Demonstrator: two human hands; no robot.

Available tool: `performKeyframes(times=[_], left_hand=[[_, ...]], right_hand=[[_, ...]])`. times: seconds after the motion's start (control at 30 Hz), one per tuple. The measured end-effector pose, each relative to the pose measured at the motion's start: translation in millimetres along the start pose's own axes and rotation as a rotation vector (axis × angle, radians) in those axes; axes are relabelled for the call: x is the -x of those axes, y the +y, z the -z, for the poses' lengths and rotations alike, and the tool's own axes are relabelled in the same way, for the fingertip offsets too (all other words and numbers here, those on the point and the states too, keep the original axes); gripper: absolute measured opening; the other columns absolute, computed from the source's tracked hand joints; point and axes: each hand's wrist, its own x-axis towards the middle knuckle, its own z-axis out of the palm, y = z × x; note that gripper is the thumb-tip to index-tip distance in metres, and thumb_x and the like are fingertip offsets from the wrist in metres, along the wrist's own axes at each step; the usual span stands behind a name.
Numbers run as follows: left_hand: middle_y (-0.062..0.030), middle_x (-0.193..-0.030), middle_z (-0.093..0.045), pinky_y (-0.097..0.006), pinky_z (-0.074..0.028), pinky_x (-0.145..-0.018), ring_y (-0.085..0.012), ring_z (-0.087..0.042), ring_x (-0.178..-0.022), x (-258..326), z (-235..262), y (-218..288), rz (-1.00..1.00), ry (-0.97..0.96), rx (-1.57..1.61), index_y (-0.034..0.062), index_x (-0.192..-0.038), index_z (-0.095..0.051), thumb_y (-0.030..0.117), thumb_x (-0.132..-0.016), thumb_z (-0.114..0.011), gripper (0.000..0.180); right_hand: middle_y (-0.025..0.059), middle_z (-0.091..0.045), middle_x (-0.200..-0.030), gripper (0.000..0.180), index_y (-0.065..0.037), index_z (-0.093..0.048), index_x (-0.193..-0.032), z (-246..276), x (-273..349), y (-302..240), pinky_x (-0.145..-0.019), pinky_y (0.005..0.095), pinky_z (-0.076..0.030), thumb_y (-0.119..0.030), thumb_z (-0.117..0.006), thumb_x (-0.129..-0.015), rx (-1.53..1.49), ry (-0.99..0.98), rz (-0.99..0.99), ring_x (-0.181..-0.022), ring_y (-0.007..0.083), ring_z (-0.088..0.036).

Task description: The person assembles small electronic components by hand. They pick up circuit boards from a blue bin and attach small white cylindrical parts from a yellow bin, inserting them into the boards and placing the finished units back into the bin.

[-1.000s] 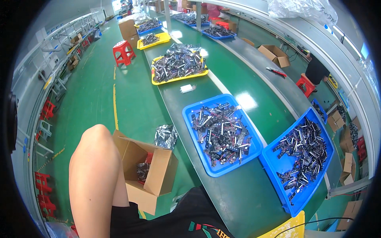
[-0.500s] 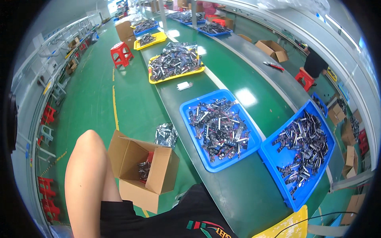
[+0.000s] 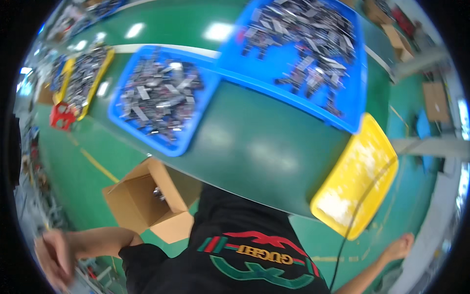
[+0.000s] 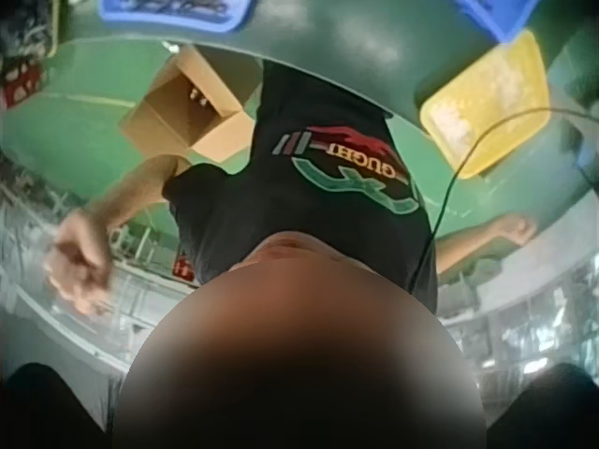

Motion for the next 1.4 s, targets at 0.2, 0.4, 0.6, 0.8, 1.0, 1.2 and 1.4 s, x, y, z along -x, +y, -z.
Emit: performKeyframes(times=[0.2, 0.4, 0.6, 0.8, 1.0, 1.2, 1.4], left_hand=[[-0.007, -0.097, -0.069, -0.03, -0.047, -0.08, -0.0205, -0.064, -0.09, 280, -82, -83, 1.2, -0.937, -0.386, 0.0089, -0.107, -0.07, 0.041, -0.094, -0.054, 0.038], [-0.016, -0.137, -0.053, -0.052, -0.029, -0.106, -0.0396, -0.043, -0.128, 464, -112, -114, 1.449, -1.31, -0.775, 0.0178, -0.13, -0.059, 0.07, -0.086, -0.041, 0.071], [-0.0229, -0.139, -0.048, -0.057, -0.026, -0.107, -0.0427, -0.034, -0.134, 488, -164, -60, 1.547, -1.058, -0.857, 0.0159, -0.135, -0.055, 0.062, -0.091, -0.037, 0.066], [-0.0287, -0.135, -0.048, -0.061, -0.031, -0.103, -0.0449, -0.044, -0.127, 416, -195, -6, 1.59, -0.943, -0.852, -0.0006, -0.13, -0.053, 0.053, -0.092, -0.037, 0.068], [-0.0272, -0.126, -0.056, -0.05, -0.038, -0.1, -0.0451, -0.052, -0.115, 457, -175, -43, 1.348, -1.426, -0.648, -0.002, -0.126, -0.056, 0.053, -0.097, -0.029, 0.068], [-0.0202, -0.143, -0.043, -0.047, -0.029, -0.11, -0.0357, -0.038, -0.134, 466, -181, -46, 1.328, -1.426, -0.808, 0.0084, -0.137, -0.049, 0.069, -0.091, -0.032, 0.078], [-0.018, -0.151, -0.029, -0.05, -0.025, -0.112, -0.037, -0.025, -0.14, 470, -186, -40, 1.424, -1.445, -0.879, 0.0144, -0.143, -0.041, 0.075, -0.085, -0.038, 0.084]], right_hand=[[0.0052, -0.057, -0.068, 0.014, 0.0, -0.061, -0.074, -19, 76, -70, -0.065, 0.0283, -0.045, 0.01, -0.05, -0.075, -0.087, -0.322, -0.267, -0.068, 0.0151, -0.053], [0.0167, -0.058, -0.104, 0.024, 0.0, -0.059, -0.111, -95, 60, -148, -0.087, 0.0408, -0.045, -0.006, -0.056, -0.088, 0.126, -0.566, -0.153, -0.101, 0.0345, -0.054], [0.0225, -0.048, -0.128, 0.041, 0.0, -0.048, -0.129, -132, 53, -163, -0.101, 0.0445, -0.037, -0.014, -0.056, -0.092, 0.184, -0.541, -0.03, -0.119, 0.0398, -0.045], [0.0268, -0.03, -0.147, 0.056, -0.001, -0.031, -0.144, -161, 71, -159, -0.111, 0.05, -0.024, -0.024, -0.049, -0.096, 0.3, -0.622, -0.045, -0.133, 0.0441, -0.031], [0.0172, -0.025, -0.154, 0.057, -0.009, -0.032, -0.148, -168, 73, -160, -0.116, 0.0474, -0.013, -0.035, -0.041, -0.098, 0.269, -0.627, -0.093, -0.142, 0.0342, -0.023], [0.0156, -0.026, -0.154, 0.055, -0.01, -0.033, -0.147, -169, 69, -167, -0.116, 0.0455, -0.015, -0.034, -0.043, -0.098, 0.28, -0.616, -0.139, -0.142, 0.0334, -0.023], [0.0179, -0.026, -0.153, 0.056, -0.007, -0.032, -0.146, -168, 66, -173, -0.116, 0.0478, -0.013, -0.034, -0.042, -0.098, 0.321, -0.637, -0.135, -0.143, 0.034, -0.021]])
